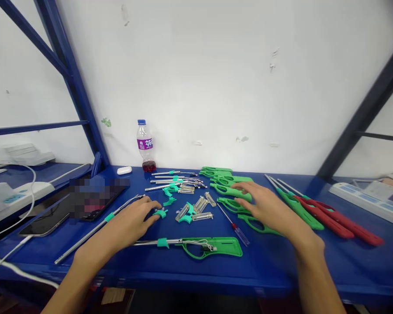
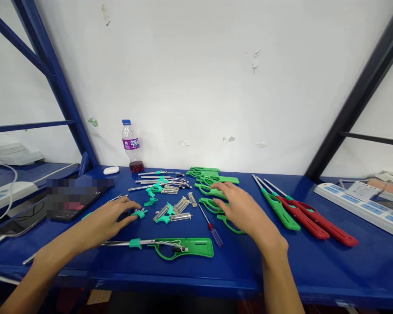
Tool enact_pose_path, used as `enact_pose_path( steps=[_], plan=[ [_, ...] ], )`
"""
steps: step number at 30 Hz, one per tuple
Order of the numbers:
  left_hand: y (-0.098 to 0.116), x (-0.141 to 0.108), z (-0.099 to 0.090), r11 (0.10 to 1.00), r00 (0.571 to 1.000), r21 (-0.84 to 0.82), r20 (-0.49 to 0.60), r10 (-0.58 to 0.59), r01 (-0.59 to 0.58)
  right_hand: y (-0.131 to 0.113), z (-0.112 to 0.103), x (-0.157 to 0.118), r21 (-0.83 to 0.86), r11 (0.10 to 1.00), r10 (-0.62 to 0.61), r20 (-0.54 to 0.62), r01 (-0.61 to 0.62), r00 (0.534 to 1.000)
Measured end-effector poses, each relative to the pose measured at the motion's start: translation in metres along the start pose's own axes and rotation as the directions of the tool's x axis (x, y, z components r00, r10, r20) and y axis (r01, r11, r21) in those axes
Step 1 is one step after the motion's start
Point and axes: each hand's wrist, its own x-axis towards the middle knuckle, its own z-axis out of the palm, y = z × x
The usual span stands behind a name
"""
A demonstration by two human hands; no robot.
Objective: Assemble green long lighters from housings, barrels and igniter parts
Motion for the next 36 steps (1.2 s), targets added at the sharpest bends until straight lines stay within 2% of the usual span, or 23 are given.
enact_pose_path(
  steps=[3,5,13,17,20,26,29,32,36],
  plan=[
    [-0.002,0.0,-0.002,1.0,1.0,-0.004,0.003,0.007,-0.007,0.028,-0.009,-0.005,-0.019,0.996,0.087,-0.017,-0.088,0.996],
    [-0.003,0.001,-0.004,1.0,1.0,-0.002,-0.002,-0.001,0.001,0.037,-0.014,-0.008,0.001,0.992,0.128,-0.012,-0.128,0.992],
    [-0.013,0.007,-0.002,0.997,0.998,0.032,-0.006,-0.067,0.068,0.015,-0.02,-0.01,0.074,0.986,0.147,0.08,-0.153,0.986],
    [-0.025,0.004,0.008,0.999,0.999,0.012,0.0,-0.042,0.042,0.015,-0.023,-0.009,0.071,0.984,0.161,0.026,-0.162,0.987],
    [-0.03,-0.001,0.02,0.999,0.998,0.034,-0.043,-0.039,0.041,0.017,-0.025,-0.009,0.063,0.986,0.154,-0.037,-0.152,0.987],
    [-0.025,0.002,0.025,0.991,0.999,0.128,-0.038,-0.03,0.035,0.016,-0.026,-0.008,0.036,0.993,0.117,-0.085,-0.115,0.989],
    [-0.022,0.007,0.021,0.985,0.998,0.165,-0.044,-0.033,0.04,0.007,-0.019,-0.004,0.009,0.996,0.085,-0.088,-0.084,0.992],
    [-0.02,0.009,0.02,0.985,0.995,0.169,-0.098,-0.013,0.029,-0.015,-0.005,0.004,-0.02,1.0,0.015,-0.07,-0.017,0.997],
    [-0.008,0.005,0.017,0.985,0.993,0.169,-0.118,0.0,0.02,-0.05,0.013,0.016,-0.009,0.985,-0.172,0.072,0.173,0.983]
  ],
)
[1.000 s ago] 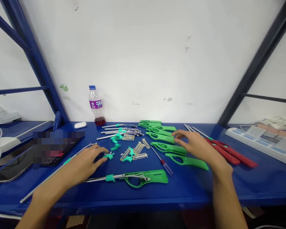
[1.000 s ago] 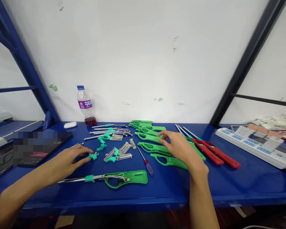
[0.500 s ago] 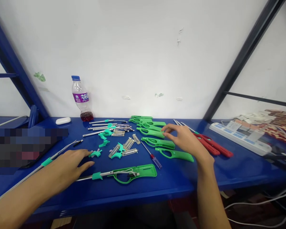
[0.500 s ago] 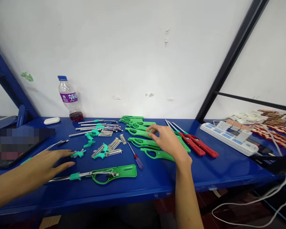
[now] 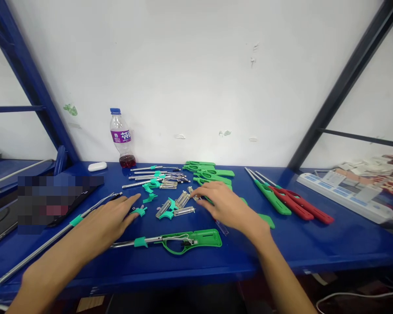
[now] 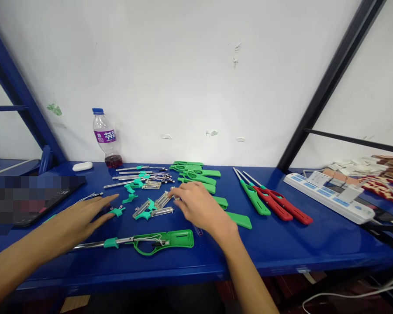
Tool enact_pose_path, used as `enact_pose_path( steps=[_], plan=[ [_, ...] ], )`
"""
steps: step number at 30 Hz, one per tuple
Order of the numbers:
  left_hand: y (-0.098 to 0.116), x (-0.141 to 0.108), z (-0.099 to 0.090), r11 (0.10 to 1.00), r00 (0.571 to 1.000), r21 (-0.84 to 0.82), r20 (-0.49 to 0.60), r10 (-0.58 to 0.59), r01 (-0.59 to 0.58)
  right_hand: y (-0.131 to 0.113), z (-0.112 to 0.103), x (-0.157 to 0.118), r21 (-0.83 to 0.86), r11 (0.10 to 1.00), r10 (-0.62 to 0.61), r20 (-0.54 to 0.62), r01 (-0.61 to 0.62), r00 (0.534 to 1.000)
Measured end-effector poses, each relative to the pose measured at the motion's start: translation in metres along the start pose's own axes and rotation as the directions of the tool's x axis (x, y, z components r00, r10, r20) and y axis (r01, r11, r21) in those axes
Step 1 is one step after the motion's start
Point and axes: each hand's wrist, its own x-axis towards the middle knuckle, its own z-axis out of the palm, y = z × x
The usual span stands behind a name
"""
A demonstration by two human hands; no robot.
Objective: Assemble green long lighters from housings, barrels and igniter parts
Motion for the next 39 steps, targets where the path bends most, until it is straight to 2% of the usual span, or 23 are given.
enact_pose_path(
  steps=[2,4,9,13,17,20,26,30,36,39],
  plan=[
    [0.011,-0.001,-0.005,0.999,0.999,-0.019,-0.018,0.037,-0.037,-0.009,0.006,0.01,0.004,0.998,-0.062,0.095,0.062,0.994],
    [0.024,-0.001,-0.01,0.997,0.998,-0.031,-0.018,0.067,-0.068,-0.011,0.012,0.018,-0.008,0.997,-0.068,0.161,0.071,0.985],
    [0.05,0.005,-0.012,0.991,0.988,-0.006,0.076,0.131,-0.131,-0.004,0.025,0.025,-0.017,0.999,-0.044,0.206,0.049,0.978],
    [0.055,0.012,-0.005,0.993,0.992,0.042,0.069,0.108,-0.111,-0.005,0.014,0.018,0.015,1.0,-0.02,0.163,0.018,0.986],
    [0.052,0.017,0.002,0.99,0.989,0.024,0.058,0.138,-0.139,-0.012,0.003,0.007,0.063,0.997,0.038,0.104,-0.045,0.994],
    [0.054,0.018,0.002,0.99,0.989,0.01,0.054,0.14,-0.141,-0.019,0.012,0.0,0.118,0.991,0.047,0.14,-0.064,0.989],
    [0.062,0.018,0.0,0.99,0.988,-0.027,0.066,0.141,-0.14,-0.024,0.035,-0.004,0.069,0.996,0.036,0.152,-0.047,0.988],
    [0.062,0.018,0.001,0.99,0.988,-0.014,0.067,0.141,-0.14,-0.021,0.033,-0.003,0.104,0.995,-0.01,0.124,-0.003,0.992],
    [0.061,0.016,0.004,0.99,0.989,0.019,0.046,0.142,-0.143,-0.027,0.022,-0.002,0.291,0.956,-0.045,0.057,0.027,0.997],
    [0.061,0.014,0.001,0.993,0.993,0.014,0.012,0.115,-0.115,-0.031,0.022,-0.003,0.326,0.945,-0.034,0.018,0.026,0.999]
  ],
)
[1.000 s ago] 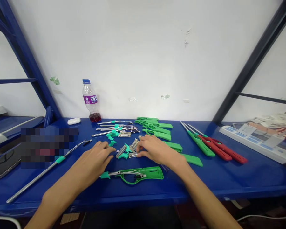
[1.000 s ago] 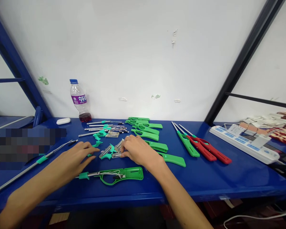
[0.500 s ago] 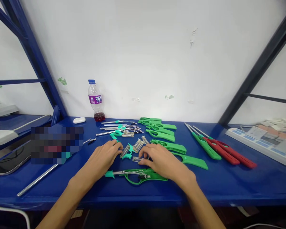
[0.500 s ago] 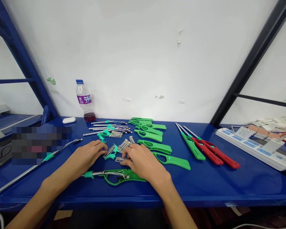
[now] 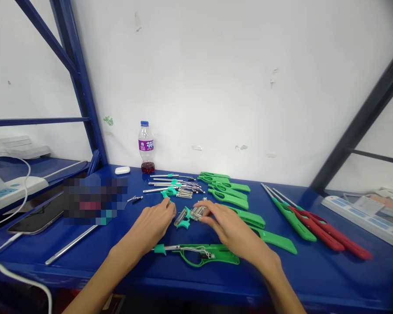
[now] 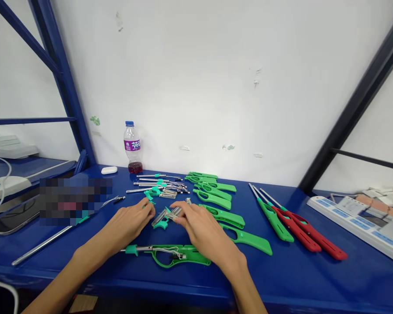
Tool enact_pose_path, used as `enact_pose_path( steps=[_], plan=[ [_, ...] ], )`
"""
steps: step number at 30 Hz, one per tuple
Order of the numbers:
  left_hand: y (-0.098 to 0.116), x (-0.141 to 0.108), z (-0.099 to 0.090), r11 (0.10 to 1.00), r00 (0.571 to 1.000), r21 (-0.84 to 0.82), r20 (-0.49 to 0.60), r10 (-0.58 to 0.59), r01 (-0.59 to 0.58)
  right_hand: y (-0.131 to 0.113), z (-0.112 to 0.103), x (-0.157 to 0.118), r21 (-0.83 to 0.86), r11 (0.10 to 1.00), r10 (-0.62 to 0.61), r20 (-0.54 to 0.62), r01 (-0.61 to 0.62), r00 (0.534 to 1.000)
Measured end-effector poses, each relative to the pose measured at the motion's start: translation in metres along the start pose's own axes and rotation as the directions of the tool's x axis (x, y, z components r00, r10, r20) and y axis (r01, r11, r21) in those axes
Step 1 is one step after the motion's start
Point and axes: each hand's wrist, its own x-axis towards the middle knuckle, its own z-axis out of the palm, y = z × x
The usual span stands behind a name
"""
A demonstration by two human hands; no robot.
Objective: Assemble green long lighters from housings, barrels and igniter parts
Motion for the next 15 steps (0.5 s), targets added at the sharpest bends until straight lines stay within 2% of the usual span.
enact_pose_path(
  steps=[3,7,10,15],
  plan=[
    [-0.001,-0.003,-0.01,0.998,0.998,-0.057,-0.044,-0.038,0.035,0.003,0.0,-0.002,0.004,0.999,0.032,-0.038,-0.032,0.999],
    [-0.002,-0.003,-0.019,0.976,0.992,-0.213,-0.1,-0.076,0.053,0.007,0.0,-0.002,0.009,0.999,0.034,-0.105,-0.033,0.994],
    [0.001,0.001,-0.015,0.939,0.988,-0.342,-0.135,-0.081,0.03,0.003,0.001,-0.001,-0.023,0.999,0.03,-0.144,-0.034,0.989],
    [0.009,0.006,-0.007,0.856,0.985,-0.518,-0.153,-0.077,-0.013,-0.01,0.005,0.002,0.057,0.998,0.03,-0.176,-0.02,0.984]
  ],
)
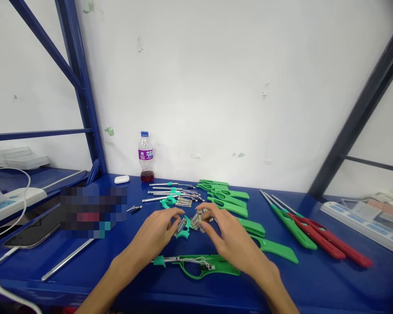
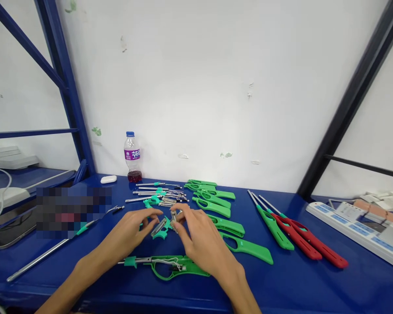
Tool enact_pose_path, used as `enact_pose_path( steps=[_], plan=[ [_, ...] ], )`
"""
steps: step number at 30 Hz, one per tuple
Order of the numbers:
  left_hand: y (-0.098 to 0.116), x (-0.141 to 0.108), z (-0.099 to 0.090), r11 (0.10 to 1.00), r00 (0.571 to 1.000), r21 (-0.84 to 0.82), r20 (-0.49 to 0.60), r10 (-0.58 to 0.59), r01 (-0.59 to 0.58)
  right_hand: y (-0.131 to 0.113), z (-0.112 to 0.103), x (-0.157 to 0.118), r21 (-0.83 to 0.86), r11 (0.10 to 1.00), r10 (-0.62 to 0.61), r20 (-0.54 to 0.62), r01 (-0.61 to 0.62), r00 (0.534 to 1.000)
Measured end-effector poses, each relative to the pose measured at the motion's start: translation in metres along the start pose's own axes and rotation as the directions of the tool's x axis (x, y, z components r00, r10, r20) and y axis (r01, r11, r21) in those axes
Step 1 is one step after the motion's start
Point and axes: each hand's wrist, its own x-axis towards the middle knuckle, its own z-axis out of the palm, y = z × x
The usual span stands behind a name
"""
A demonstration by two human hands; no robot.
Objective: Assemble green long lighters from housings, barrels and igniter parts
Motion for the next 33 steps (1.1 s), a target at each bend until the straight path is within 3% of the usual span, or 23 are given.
enact_pose_path(
  steps=[7,11,21,26,33],
  plan=[
    [0.018,-0.003,-0.006,0.961,0.988,-0.259,-0.094,-0.122,0.095,-0.005,-0.003,0.0,0.258,0.966,0.006,-0.067,0.011,0.998],
    [0.028,-0.007,-0.008,0.924,0.968,-0.358,-0.153,-0.198,0.132,0.0,-0.007,0.002,0.248,0.968,0.002,-0.129,0.03,0.992],
    [0.038,-0.004,-0.012,0.862,0.961,-0.452,-0.035,-0.273,0.228,0.001,-0.006,0.003,0.243,0.956,-0.101,-0.253,0.165,0.962],
    [0.038,-0.003,-0.012,0.807,0.946,-0.498,0.1,-0.31,0.317,-0.002,-0.007,0.002,0.236,0.951,-0.149,-0.21,0.199,0.966],
    [0.033,-0.005,-0.007,0.702,0.956,-0.65,0.175,-0.236,0.292,-0.001,-0.005,0.004,0.214,0.947,-0.199,-0.197,0.24,0.96]
  ],
)
